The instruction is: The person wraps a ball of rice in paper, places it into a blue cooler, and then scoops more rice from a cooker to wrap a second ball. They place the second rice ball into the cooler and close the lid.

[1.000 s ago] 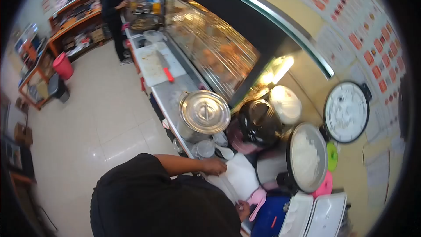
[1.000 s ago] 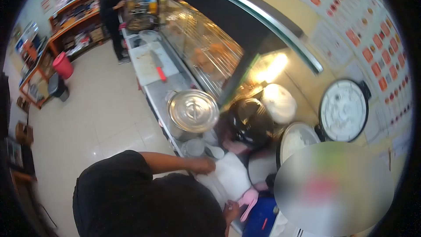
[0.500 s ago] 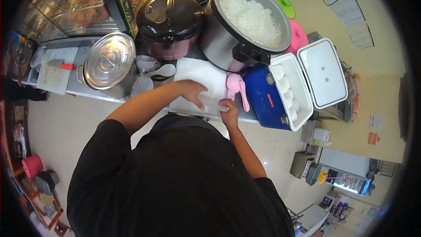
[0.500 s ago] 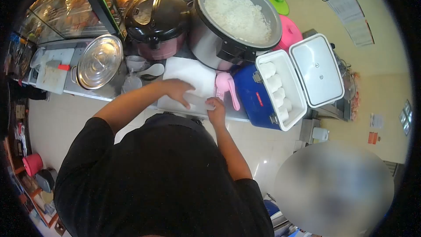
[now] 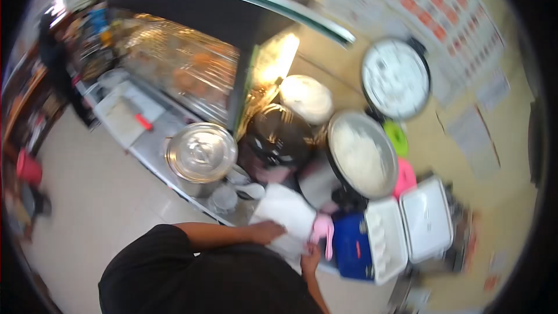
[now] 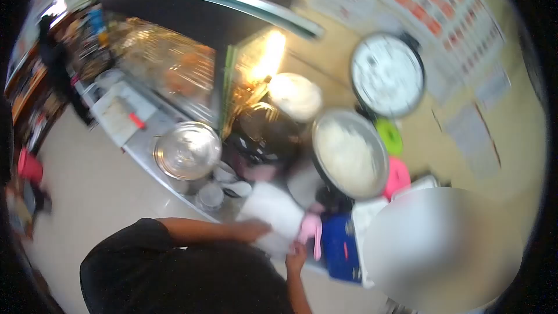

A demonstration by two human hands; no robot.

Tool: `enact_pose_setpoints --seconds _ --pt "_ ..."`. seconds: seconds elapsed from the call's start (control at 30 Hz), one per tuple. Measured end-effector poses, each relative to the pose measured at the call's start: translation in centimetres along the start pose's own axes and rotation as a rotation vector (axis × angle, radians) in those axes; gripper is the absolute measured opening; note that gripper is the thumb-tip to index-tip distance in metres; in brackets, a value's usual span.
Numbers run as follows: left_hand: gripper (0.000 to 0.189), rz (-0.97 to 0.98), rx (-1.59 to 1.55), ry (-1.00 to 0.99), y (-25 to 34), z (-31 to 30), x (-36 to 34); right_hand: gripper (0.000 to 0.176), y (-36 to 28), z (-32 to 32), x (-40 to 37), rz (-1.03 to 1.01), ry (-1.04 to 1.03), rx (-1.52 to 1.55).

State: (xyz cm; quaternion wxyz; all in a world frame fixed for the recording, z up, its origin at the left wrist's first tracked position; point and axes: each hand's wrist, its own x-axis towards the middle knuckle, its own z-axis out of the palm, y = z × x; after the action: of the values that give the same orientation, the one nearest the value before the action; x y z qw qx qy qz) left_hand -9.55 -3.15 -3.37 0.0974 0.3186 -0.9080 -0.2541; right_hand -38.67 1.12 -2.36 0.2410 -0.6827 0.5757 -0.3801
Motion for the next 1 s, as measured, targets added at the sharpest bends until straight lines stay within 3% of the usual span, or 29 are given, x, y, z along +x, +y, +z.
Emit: enact_pose_setpoints --seconds 0.03,0.1,0.2,0.3,0.43,0.47,0.57,0.67,0.87,0.93,1.0 --pt "0.071 0.065 0.104 0.038 -0.7 0.9 -0.1 0.023 -1.0 0.0 -0.2 0.085 0.027 0.182" --pt "0.069 0.112 0.184 0.014 -0.5 -1.1 -1.7 0.024 -1.0 -0.8 -0.1 0.235 -0.039 0.166" --pt "0.070 0.168 0.211 0.002 0.3 -1.8 -3.7 0.026 -1.2 -1.4 -0.3 0.224 0.016 0.116" --pt "0.068 0.219 0.286 0.101 -0.6 1.3 -4.5 0.028 -4.4 -1.7 0.9 -0.412 0.044 -0.319" --pt "0.065 0.218 0.287 0.086 -0.4 3.0 -5.3 0.036 -10.0 -0.5 2.3 -0.559 -0.603 -0.310" --pt "0.062 0.232 0.307 0.220 -1.0 4.8 -5.1 0.035 -9.3 -0.3 1.4 -0.541 -0.537 -0.270" --pt "0.055 0.020 -0.185 0.134 1.5 -0.2 -6.8 0.032 -6.8 0.9 0.6 -0.527 -0.378 -0.162" --pt "0.042 -0.129 -0.177 0.252 2.7 -2.0 -8.0 0.030 -5.6 1.2 0.7 -0.510 -0.402 -0.165" --pt "0.020 -0.083 -0.017 0.244 1.6 -3.4 -7.4 0.026 -3.7 1.2 0.7 -0.460 -0.442 -0.163" --pt "0.018 -0.124 -0.091 0.267 0.1 -2.3 -6.5 0.025 -2.7 1.3 0.6 -0.312 -0.462 -0.153" --pt "0.019 -0.215 -0.110 0.209 0.7 -3.8 -6.0 0.025 -1.8 1.8 1.3 -0.012 -0.497 -0.091"
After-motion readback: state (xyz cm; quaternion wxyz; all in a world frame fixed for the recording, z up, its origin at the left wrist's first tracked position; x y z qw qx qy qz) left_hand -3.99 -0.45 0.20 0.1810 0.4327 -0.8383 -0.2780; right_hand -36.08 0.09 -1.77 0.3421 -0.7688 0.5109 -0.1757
